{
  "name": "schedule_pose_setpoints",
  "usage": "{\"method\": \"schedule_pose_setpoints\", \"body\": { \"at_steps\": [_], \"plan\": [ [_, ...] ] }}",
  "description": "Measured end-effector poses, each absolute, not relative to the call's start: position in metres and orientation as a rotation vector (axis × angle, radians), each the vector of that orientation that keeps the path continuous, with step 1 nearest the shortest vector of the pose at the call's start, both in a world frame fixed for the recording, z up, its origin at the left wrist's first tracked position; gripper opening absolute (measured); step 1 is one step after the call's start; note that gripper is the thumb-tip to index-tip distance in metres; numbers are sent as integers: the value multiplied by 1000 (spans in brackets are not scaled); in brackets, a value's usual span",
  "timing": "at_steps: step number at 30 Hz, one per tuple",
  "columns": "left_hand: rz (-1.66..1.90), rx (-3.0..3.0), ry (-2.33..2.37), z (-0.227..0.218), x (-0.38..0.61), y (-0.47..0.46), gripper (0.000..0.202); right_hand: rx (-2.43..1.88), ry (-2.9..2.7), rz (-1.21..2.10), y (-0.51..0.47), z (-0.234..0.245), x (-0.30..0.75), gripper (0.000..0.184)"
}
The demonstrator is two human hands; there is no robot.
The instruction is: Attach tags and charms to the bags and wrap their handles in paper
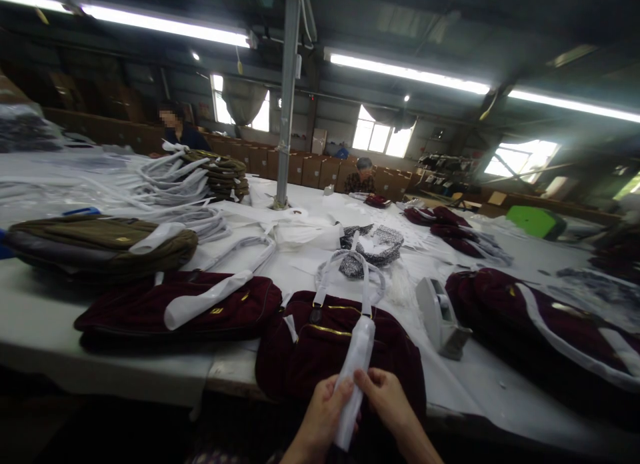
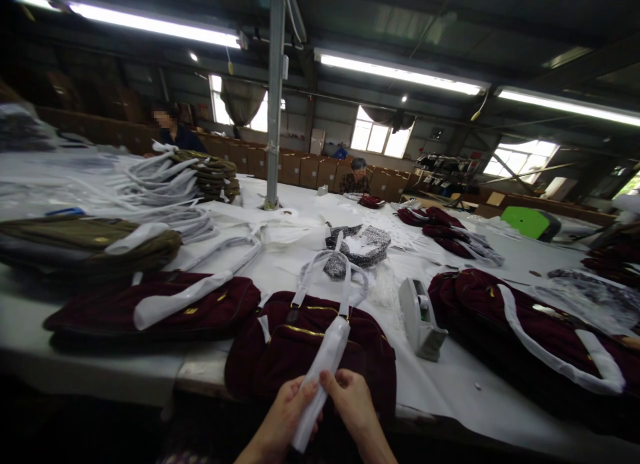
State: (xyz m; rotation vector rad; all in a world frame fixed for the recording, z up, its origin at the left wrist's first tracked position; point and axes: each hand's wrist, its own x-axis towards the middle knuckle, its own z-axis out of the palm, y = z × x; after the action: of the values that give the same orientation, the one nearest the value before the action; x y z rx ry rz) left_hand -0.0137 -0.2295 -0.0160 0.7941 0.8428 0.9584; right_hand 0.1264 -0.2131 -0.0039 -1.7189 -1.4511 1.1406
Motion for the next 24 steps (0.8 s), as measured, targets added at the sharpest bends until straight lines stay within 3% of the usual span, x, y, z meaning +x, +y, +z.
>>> {"method": "schedule_pose_setpoints", "body": {
  "at_steps": [7, 17, 24],
  "plan": [
    [912, 735, 794, -19, -15, -227, 53, -1582, -1337, 1482, -213, -1, 132, 58],
    [873, 391, 701, -8, -17, -226, 38, -1179, -1063, 1711, -220, 2, 130, 37],
    [588, -62, 346, -10, -20, -225, 35, -1065, -958, 1717, -210, -12, 121, 40]
  ]
}}
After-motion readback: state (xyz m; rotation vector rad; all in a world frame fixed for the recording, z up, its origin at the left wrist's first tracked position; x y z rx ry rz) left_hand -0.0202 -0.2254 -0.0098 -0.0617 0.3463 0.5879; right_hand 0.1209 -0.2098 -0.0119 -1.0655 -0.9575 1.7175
